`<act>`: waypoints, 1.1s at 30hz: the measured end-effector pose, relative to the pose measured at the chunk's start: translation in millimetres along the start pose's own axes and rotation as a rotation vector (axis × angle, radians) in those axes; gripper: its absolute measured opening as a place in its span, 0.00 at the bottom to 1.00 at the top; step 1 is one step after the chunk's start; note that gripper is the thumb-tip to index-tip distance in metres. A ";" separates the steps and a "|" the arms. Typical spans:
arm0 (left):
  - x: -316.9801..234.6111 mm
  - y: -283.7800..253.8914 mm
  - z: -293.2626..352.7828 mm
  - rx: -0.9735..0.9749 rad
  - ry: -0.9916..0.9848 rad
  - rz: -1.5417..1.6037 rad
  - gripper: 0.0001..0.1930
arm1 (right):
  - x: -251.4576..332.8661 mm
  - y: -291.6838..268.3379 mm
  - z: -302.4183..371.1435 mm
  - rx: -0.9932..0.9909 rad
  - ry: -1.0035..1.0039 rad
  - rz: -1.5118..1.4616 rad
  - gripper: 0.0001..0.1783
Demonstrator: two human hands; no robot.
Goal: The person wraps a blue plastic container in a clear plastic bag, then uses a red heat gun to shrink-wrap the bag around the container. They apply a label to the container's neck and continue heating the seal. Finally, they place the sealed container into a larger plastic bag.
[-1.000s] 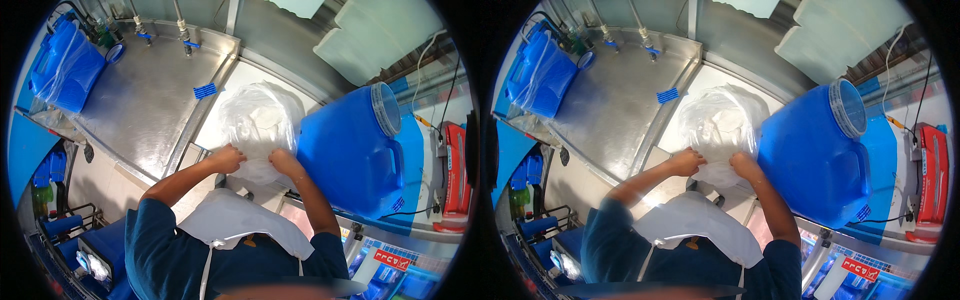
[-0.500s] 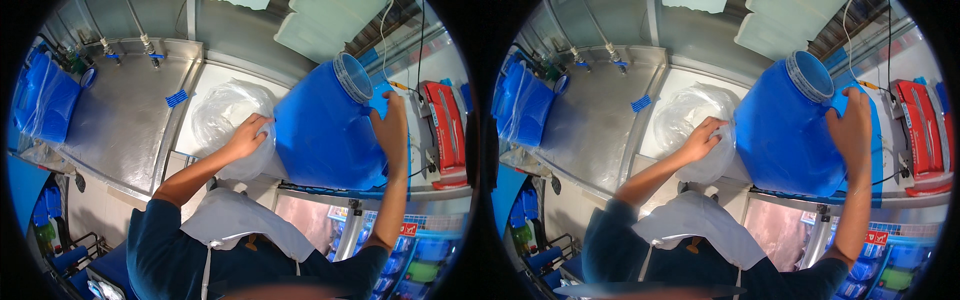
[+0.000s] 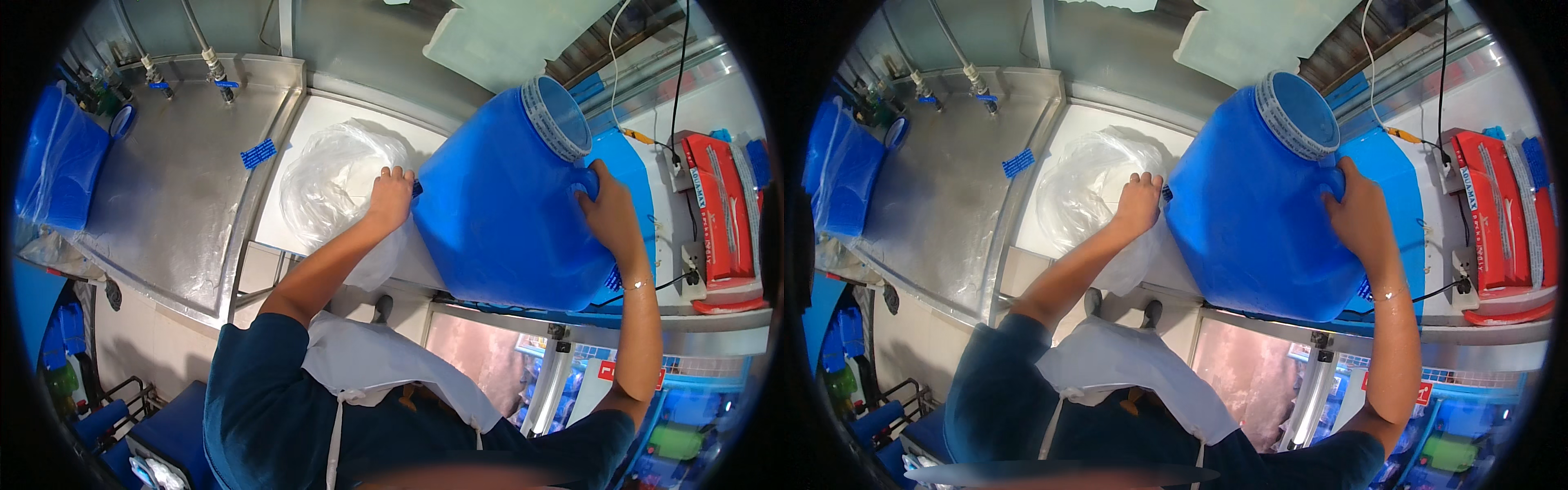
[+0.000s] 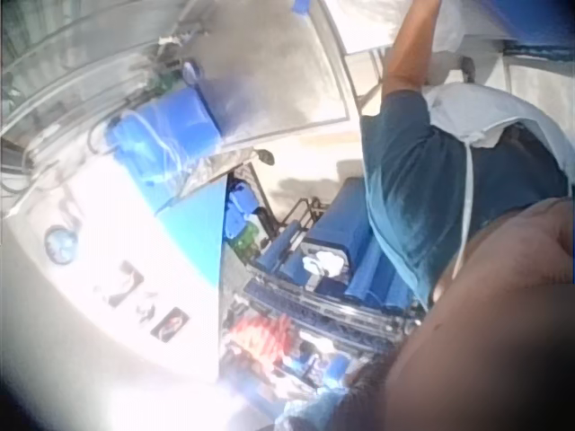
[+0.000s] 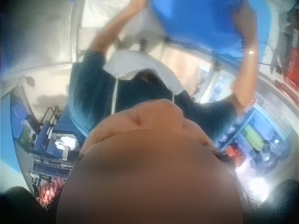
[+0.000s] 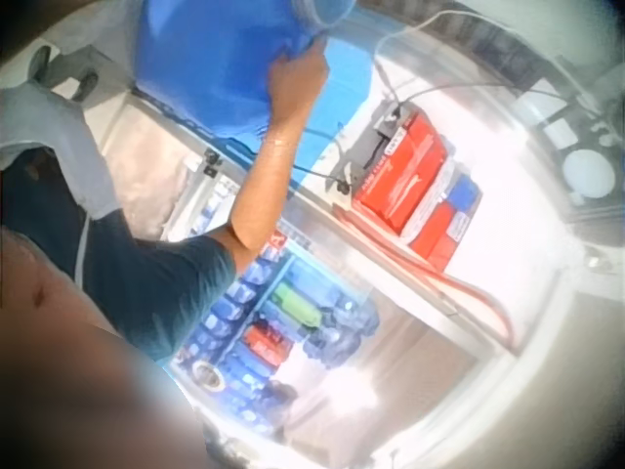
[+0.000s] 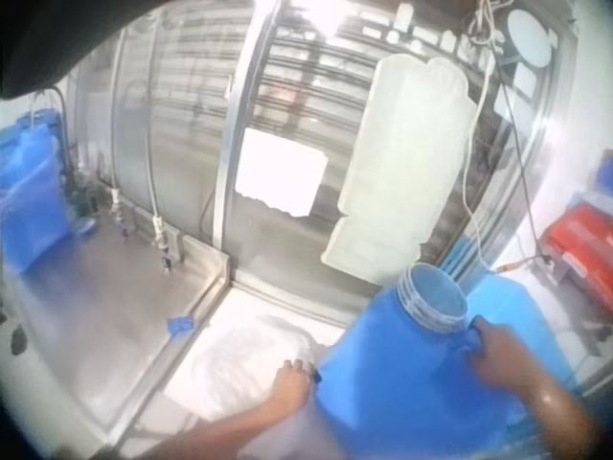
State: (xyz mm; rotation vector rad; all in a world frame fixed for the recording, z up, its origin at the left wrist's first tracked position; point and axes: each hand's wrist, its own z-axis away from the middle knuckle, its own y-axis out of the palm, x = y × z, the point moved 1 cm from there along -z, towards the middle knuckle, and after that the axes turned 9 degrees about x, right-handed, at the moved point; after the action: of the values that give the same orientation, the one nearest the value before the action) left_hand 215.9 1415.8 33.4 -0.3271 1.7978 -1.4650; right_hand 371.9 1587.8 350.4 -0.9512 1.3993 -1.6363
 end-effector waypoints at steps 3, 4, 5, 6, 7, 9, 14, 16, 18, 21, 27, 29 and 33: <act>-17.8 -36.6 15.9 -0.053 0.001 0.079 0.19 | -16.6 -1.6 -7.5 -0.014 -0.052 -0.001 0.21; -22.3 -46.5 24.6 -0.094 -0.011 0.116 0.18 | -23.7 -2.2 -10.7 -0.013 -0.058 0.008 0.22; -26.9 -55.1 33.2 -0.159 -0.013 0.152 0.17 | -30.9 -3.2 -15.3 -0.016 -0.068 0.017 0.22; -30.3 -61.2 43.2 -0.161 -0.017 0.207 0.16 | -38.5 -4.0 -19.7 -0.017 -0.074 0.029 0.23; -34.0 -64.8 54.5 -0.182 -0.012 0.261 0.15 | -46.3 -4.7 -24.4 -0.015 -0.087 0.020 0.23; -47.2 -62.6 72.7 -0.139 -0.026 0.433 0.15 | -63.3 -7.2 -34.6 -0.018 -0.106 0.009 0.23; -79.6 -27.5 109.3 0.096 -0.107 0.600 0.16 | -112.0 -10.1 -61.3 0.071 -0.046 -0.115 0.17; -77.6 -21.7 113.4 -0.190 -0.138 0.399 0.17 | -131.8 -10.7 -74.0 0.091 -0.047 -0.134 0.13; -74.2 -15.8 113.4 -0.317 -0.166 0.296 0.17 | -148.3 -6.3 -88.5 0.102 -0.042 -0.155 0.09; -75.8 1.9 109.0 -0.201 -0.205 0.379 0.18 | -170.4 -2.3 -103.7 0.130 -0.043 -0.192 0.06; -139.0 87.7 91.8 0.222 -0.149 1.433 0.40 | -203.2 4.1 -119.4 0.165 -0.063 -0.266 0.05; -163.4 114.0 85.6 0.113 -0.298 1.672 0.48 | -212.0 6.8 -121.2 0.161 -0.032 -0.242 0.04; -170.7 130.1 79.1 -0.079 -0.355 1.755 0.55 | -215.1 10.4 -121.4 0.166 -0.077 -0.235 0.04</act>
State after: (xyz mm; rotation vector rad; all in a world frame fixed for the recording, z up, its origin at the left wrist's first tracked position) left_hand 419.2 1506.3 -19.7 0.7705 1.0765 -0.0390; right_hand 355.2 1831.6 313.2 -1.1000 1.1142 -1.8358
